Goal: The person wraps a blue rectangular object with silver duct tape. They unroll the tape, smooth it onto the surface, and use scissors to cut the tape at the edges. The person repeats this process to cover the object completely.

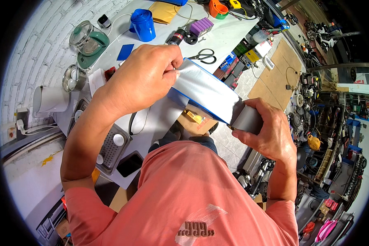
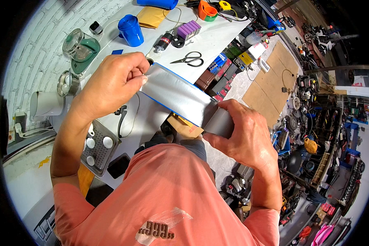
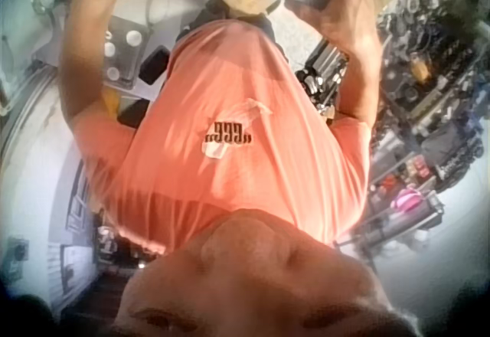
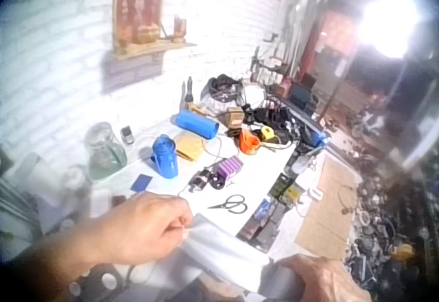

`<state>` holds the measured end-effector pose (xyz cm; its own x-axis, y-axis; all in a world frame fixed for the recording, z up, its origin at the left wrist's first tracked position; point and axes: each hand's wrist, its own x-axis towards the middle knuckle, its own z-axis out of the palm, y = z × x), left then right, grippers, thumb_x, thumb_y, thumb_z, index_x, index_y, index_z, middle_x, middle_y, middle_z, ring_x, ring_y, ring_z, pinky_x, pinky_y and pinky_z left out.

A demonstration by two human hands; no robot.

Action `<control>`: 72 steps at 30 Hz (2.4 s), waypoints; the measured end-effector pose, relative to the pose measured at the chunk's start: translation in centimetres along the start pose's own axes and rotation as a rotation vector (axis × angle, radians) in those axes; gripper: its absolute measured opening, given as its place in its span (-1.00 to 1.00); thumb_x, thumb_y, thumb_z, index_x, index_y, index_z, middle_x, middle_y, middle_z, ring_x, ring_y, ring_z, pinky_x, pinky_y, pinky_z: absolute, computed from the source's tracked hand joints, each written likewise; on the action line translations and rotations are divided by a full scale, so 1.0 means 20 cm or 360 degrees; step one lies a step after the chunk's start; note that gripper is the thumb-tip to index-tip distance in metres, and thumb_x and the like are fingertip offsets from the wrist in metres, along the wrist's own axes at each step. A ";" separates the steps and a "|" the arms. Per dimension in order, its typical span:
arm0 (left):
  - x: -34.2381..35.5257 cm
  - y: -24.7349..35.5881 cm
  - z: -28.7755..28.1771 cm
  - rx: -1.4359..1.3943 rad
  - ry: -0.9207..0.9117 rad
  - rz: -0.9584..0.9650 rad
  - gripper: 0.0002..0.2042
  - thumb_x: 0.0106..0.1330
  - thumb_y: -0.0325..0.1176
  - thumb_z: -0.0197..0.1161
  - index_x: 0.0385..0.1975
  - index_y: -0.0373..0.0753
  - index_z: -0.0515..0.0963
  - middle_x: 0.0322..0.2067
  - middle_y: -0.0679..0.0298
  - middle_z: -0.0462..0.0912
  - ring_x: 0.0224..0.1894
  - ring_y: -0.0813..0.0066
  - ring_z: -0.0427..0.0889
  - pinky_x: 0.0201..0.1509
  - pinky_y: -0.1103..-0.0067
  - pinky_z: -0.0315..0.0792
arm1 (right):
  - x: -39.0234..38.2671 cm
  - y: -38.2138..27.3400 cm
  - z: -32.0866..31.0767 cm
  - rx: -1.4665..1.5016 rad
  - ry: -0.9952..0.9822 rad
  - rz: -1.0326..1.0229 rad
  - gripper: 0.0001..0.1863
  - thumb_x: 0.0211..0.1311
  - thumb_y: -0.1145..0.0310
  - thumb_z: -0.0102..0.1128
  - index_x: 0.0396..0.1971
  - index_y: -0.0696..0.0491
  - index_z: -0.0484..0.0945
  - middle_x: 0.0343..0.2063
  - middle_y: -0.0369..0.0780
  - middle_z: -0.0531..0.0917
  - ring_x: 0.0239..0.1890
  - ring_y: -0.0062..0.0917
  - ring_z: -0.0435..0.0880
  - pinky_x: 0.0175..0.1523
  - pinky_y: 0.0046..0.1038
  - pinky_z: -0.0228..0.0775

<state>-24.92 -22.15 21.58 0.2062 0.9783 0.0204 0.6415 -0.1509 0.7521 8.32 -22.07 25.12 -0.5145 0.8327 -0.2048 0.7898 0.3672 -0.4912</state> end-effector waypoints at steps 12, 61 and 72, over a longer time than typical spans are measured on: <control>-0.02 -0.01 0.02 0.0195 0.0140 0.0240 -0.89 0.38 -0.56 0.37 -0.20 -0.40 0.58 -0.35 0.06 0.68 -0.34 0.21 0.69 -0.22 0.35 0.55 | 0.00 0.00 0.01 -0.0026 0.0022 -0.0017 -0.30 -0.05 0.15 0.72 0.08 0.20 0.66 -0.27 0.01 0.79 -0.20 -0.01 0.82 -0.06 -0.09 0.64; -0.35 0.28 0.65 0.0560 0.0104 0.0616 -0.21 0.23 -0.23 0.57 0.46 -0.41 0.48 0.62 -0.04 0.35 0.71 -0.03 0.22 0.78 0.04 0.06 | -0.01 0.16 0.14 0.0416 0.0225 -0.0252 -0.32 -0.04 0.29 0.72 0.10 0.16 0.60 -0.38 -0.06 0.76 -0.40 -0.18 0.79 -0.26 -0.22 0.61; -0.38 -0.12 0.46 0.0864 0.0465 0.0387 0.02 0.51 0.26 0.29 0.73 -0.33 0.06 0.71 -0.14 0.09 0.76 -0.12 0.05 0.78 -0.01 -0.08 | 0.01 0.17 0.14 0.0473 0.0115 -0.0132 -0.28 -0.10 0.30 0.74 0.11 0.17 0.61 -0.34 -0.04 0.77 -0.36 -0.21 0.81 -0.20 -0.25 0.62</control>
<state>-21.08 -30.50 13.57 0.2325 0.8939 0.3832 0.8990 -0.3478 0.2660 9.96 -21.90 21.12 -0.5395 0.8363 -0.0983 0.6087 0.3066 -0.7317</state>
